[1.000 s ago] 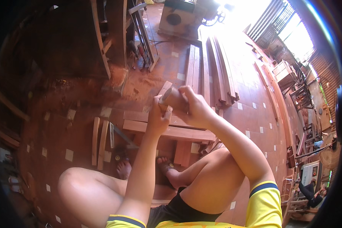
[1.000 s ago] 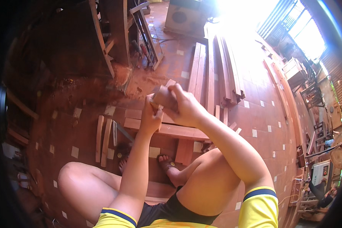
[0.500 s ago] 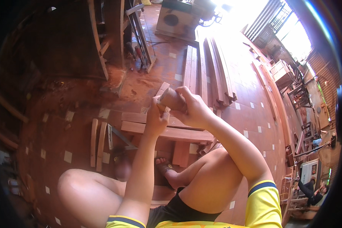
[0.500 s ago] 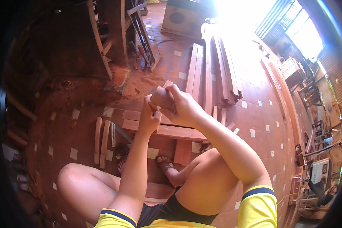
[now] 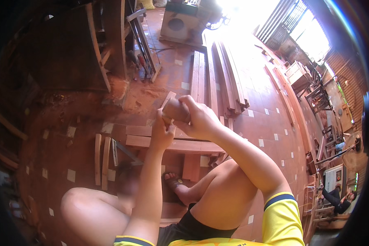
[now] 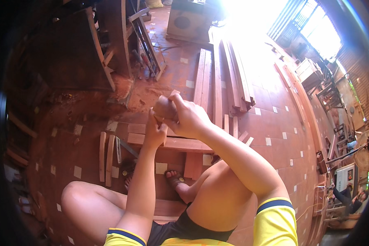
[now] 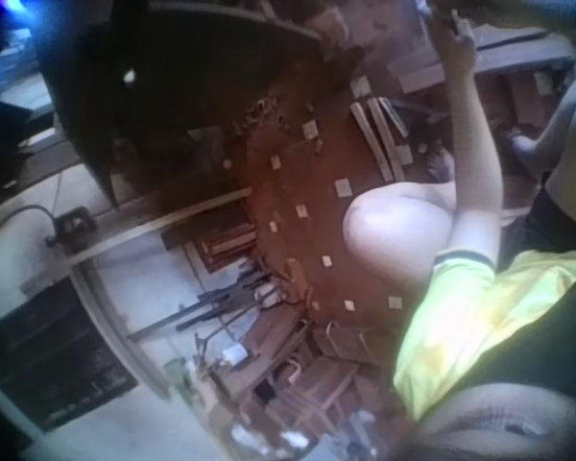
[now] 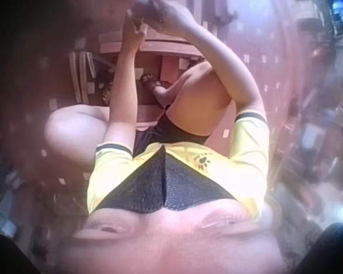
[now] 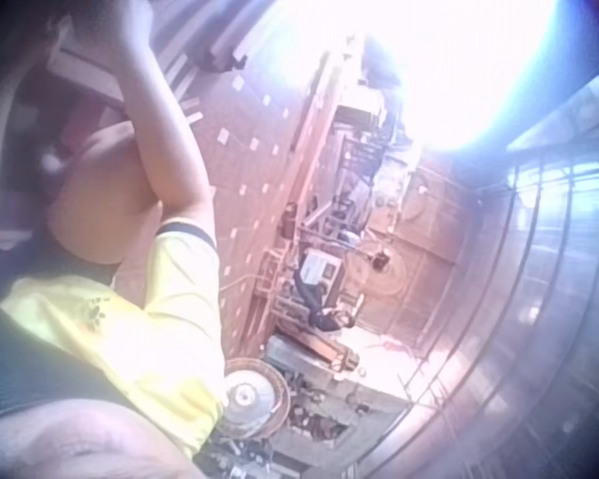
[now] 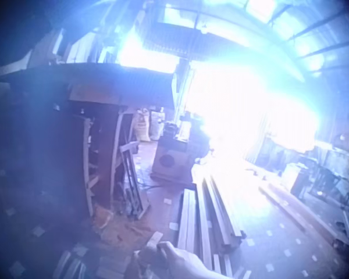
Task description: The person sands a small wooden plank with a sanding block while sitting on the floor. They then use a triangular ruler and a pen to mark a line on the plank.
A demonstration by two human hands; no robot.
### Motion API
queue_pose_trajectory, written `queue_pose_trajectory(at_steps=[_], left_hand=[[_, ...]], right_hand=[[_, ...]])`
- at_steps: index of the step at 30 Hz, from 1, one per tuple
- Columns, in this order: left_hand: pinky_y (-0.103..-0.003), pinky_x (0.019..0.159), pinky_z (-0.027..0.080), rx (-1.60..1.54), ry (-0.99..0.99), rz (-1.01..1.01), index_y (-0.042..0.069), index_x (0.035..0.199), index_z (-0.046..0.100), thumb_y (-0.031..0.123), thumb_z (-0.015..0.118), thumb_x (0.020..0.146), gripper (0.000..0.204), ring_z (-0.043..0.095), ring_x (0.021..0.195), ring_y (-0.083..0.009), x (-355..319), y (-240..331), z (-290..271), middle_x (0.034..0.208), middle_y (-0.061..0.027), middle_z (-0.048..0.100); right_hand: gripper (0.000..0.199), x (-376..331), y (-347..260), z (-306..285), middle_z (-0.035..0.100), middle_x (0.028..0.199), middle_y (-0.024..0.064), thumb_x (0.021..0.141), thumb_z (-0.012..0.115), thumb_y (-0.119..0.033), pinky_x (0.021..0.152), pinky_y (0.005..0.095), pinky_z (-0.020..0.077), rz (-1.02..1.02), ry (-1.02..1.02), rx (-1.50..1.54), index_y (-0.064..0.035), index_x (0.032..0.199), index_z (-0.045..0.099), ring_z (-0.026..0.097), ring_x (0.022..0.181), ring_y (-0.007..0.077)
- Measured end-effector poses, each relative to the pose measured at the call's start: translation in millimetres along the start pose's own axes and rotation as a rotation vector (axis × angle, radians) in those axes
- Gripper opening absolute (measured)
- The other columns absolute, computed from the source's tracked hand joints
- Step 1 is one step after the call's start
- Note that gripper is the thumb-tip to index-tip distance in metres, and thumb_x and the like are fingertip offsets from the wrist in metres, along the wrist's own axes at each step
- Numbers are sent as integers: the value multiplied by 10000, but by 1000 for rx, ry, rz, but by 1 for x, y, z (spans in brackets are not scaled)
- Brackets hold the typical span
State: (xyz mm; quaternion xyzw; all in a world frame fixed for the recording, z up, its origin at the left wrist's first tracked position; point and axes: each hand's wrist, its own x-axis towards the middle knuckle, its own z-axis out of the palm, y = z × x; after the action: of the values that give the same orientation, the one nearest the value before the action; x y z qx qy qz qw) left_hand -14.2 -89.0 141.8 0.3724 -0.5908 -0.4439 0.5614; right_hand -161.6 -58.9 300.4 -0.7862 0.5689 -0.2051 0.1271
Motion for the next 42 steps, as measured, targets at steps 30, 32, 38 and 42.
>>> queue_pose_trajectory(at_steps=[30,32,38,42], left_hand=[[-347,699,512,26,2,6,15,1380,472,-65,641,885,529,619,749,-186,-4,13,3,909,-94,636],[-338,699,509,45,-19,-10,21,1379,475,-66,634,893,518,608,744,-166,-2,7,4,922,-88,640],[-311,717,503,61,34,51,38,1359,485,-71,627,896,497,581,761,-136,-2,11,0,930,-62,621],[-297,697,488,-13,31,76,47,1335,499,-65,631,900,468,562,775,-114,3,5,-8,952,-51,616]], right_hand=[[616,2,-20,1,728,910,283,862,806,-309,789,530,578,100,-23,-29,31,1273,499,732,894,473],[625,6,-17,0,725,910,287,853,808,-292,783,531,578,118,29,-72,30,1284,490,730,897,477],[566,5,-15,4,712,928,307,840,788,-175,817,540,570,77,14,-21,33,1276,493,715,935,503],[583,3,-18,6,708,941,316,831,798,-154,827,546,560,7,-2,46,27,1289,486,708,945,511]])
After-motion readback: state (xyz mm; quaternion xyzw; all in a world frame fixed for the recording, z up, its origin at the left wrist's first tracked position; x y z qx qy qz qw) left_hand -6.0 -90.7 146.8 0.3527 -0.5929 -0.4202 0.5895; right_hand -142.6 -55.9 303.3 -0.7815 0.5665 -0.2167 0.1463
